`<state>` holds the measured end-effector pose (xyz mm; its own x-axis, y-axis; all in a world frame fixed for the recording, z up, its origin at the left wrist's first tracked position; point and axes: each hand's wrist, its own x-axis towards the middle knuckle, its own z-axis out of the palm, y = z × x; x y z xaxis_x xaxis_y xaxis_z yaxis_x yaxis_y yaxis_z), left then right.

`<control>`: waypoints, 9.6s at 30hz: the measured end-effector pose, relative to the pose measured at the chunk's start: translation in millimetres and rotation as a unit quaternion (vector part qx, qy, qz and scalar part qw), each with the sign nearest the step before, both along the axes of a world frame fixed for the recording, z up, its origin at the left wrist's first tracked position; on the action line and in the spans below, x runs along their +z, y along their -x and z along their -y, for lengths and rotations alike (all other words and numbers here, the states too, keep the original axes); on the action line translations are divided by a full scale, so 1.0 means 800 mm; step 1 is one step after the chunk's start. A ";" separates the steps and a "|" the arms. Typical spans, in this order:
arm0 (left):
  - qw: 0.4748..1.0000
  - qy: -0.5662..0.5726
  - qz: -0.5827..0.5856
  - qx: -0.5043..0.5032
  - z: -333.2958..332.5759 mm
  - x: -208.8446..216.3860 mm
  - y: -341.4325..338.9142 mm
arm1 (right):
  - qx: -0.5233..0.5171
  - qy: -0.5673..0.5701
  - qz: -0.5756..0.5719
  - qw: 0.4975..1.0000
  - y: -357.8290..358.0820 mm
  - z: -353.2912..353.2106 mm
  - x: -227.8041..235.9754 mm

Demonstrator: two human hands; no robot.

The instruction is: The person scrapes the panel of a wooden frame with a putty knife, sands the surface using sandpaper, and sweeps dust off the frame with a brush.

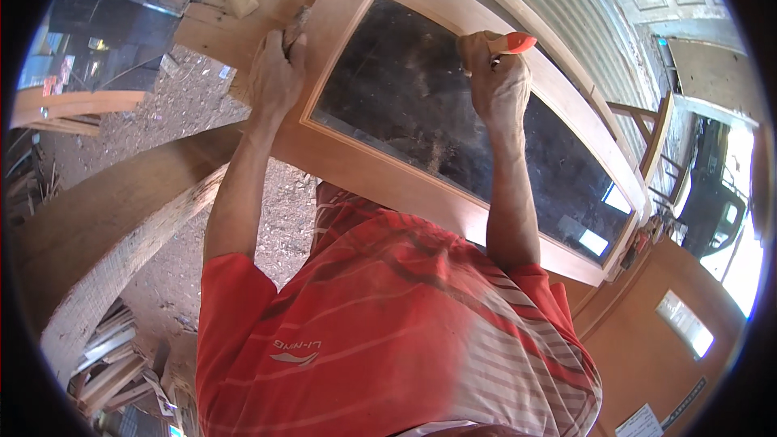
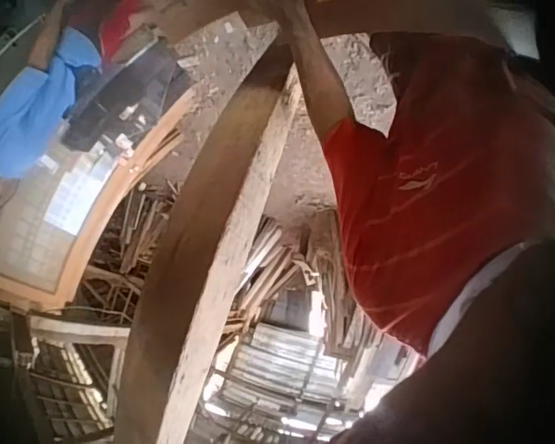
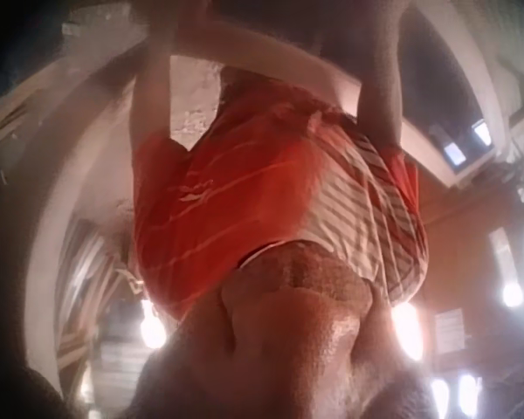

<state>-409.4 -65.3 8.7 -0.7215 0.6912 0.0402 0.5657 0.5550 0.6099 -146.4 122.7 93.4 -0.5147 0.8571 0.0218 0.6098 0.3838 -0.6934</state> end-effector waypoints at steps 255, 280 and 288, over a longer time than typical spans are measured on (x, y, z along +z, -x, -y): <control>0.940 0.069 0.313 0.120 0.338 -0.041 -0.312 | -0.314 -0.073 -0.161 0.933 -0.358 0.029 -0.049; 0.967 -0.169 0.178 0.073 0.252 0.023 -0.138 | 0.272 0.065 -0.227 0.933 0.136 0.128 -0.028; 0.974 -0.185 0.103 0.084 0.099 0.030 -0.016 | -0.082 -0.091 0.020 0.992 -0.110 -0.003 -0.051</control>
